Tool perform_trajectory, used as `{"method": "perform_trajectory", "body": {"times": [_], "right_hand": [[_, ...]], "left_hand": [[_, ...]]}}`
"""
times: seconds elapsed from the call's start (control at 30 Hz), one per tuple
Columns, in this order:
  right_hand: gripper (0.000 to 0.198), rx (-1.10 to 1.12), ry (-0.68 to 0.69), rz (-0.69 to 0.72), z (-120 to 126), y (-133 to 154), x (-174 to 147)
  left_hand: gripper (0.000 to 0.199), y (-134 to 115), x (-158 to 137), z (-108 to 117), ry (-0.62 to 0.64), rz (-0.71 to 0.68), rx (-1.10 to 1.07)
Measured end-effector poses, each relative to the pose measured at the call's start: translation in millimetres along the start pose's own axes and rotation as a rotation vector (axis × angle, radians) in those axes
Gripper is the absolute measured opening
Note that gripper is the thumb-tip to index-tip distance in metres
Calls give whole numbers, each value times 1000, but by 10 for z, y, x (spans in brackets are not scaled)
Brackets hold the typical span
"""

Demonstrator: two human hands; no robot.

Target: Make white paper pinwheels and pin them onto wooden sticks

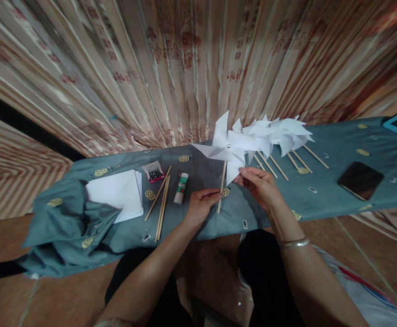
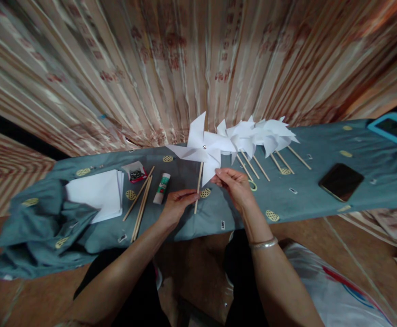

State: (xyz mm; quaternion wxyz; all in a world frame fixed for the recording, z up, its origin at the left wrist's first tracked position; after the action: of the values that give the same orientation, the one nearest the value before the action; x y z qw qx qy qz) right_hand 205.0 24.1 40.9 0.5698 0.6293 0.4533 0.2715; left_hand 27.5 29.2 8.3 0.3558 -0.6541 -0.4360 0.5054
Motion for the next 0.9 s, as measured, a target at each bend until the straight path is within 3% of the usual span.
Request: {"method": "perform_trajectory", "body": {"times": [0.53, 0.9], "right_hand": [[37, -28, 42, -55, -40, -17, -40], [41, -131, 152, -8, -108, -51, -64]], "left_hand": [[28, 14, -2, -11, 3, -3, -6], [31, 13, -9, -6, 18, -16, 8]]}}
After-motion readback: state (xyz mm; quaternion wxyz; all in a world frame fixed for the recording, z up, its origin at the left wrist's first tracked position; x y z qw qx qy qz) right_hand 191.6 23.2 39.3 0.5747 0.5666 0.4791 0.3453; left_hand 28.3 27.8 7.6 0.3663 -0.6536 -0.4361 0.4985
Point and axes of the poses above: each hand's wrist, its own x-axis towards the middle knuckle, its own z-axis out of the back of the hand, y = z × x, the point moved 1 cm from there along x, towards the middle knuckle, and after that the axes turned 9 degrees about -y, right-handed, at the moved point
